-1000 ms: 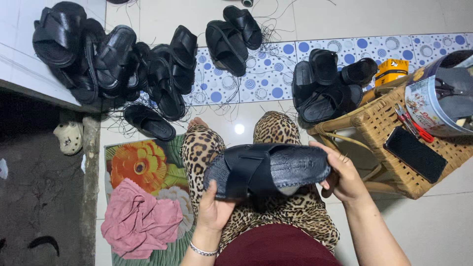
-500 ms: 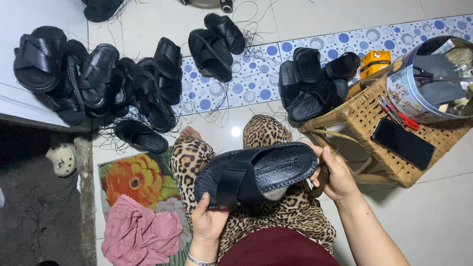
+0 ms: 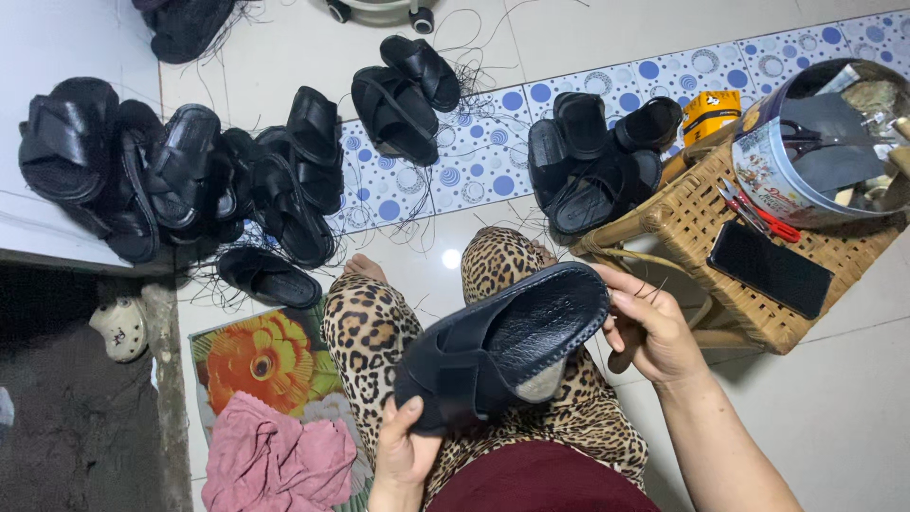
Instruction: The person sits on the floor and sews a black slipper using a needle and thread. They repeatedly pass the needle through the sole and upper of the slipper, pulling the thread tight to secure the parts together.
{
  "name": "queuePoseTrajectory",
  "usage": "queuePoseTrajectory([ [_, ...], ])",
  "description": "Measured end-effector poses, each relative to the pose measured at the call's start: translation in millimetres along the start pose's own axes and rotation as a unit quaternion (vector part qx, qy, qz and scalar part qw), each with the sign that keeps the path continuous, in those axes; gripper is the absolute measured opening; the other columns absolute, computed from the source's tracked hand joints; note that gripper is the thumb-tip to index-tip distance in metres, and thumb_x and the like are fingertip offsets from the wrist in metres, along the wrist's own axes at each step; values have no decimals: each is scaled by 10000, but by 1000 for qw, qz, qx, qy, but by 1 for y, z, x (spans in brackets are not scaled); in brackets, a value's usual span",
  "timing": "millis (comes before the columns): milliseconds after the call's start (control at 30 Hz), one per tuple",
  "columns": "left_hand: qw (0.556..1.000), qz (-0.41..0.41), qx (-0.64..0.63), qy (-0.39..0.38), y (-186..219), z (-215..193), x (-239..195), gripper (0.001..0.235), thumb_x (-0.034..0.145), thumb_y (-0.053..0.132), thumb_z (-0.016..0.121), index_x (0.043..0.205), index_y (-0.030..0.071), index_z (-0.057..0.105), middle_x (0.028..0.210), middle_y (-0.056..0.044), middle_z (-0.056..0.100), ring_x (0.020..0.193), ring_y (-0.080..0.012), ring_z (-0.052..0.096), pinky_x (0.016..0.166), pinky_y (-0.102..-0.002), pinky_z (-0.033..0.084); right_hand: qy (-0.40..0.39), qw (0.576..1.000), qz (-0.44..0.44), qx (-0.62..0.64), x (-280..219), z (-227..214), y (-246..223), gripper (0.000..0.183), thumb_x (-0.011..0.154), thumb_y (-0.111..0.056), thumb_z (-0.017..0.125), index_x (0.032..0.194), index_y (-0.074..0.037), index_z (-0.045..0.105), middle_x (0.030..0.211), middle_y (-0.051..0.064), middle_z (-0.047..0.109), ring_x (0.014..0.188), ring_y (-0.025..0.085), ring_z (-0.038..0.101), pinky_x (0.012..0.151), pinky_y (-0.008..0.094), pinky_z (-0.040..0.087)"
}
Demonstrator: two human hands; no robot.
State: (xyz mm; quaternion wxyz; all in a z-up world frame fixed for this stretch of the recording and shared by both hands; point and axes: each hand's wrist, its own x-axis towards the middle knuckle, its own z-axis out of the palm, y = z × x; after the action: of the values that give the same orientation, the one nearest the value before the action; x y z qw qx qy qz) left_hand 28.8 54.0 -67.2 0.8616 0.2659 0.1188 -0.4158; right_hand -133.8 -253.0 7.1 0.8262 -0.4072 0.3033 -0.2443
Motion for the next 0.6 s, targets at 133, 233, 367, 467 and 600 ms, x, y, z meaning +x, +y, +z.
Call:
queuePoseTrajectory([
  [133, 995, -75, 39, 50, -17, -12, -9, 585, 774, -47, 667, 1346, -122, 568, 1258, -319, 681, 1121, -413, 671, 1058, -529, 501, 38, 998, 20, -42, -1, -1, -8, 557, 872, -139, 665, 1394, 48, 621, 934, 90, 719, 575, 85, 573, 342, 178, 422],
  [233, 991, -111, 37, 66, -30, -19, -15, 559, 780, -59, 666, 1331, -98, 580, 1262, -300, 688, 1117, -393, 671, 1039, -496, 507, 33, 998, 19, -44, 0, 0, -9, 579, 865, -152, 672, 1402, 54, 604, 996, 108, 710, 606, 110, 550, 342, 174, 402],
  [367, 984, -135, 24, 111, -27, -5, -17, 653, 779, -85, 600, 1427, -95, 523, 1365, -314, 623, 1209, -423, 605, 1107, -528, 444, 32, 998, 26, -56, 0, 1, -7, 582, 874, -162, 669, 1416, 38, 597, 965, 94, 709, 627, 104, 545, 351, 168, 398],
  [467, 987, -133, 19, 90, -26, -5, -15, 651, 781, -78, 615, 1425, -102, 522, 1361, -319, 622, 1210, -426, 609, 1103, -535, 450, 37, 998, 18, -43, 0, 3, -7, 564, 881, -123, 664, 1412, 56, 595, 925, 111, 702, 626, 111, 538, 347, 164, 423],
  [600, 985, -145, 21, 95, -27, -7, -14, 652, 779, -91, 608, 1425, -114, 519, 1361, -327, 618, 1224, -433, 602, 1108, -546, 450, 40, 997, 16, -65, -1, 7, -11, 544, 886, -139, 664, 1400, 32, 617, 889, 83, 690, 617, 99, 528, 353, 162, 421],
])
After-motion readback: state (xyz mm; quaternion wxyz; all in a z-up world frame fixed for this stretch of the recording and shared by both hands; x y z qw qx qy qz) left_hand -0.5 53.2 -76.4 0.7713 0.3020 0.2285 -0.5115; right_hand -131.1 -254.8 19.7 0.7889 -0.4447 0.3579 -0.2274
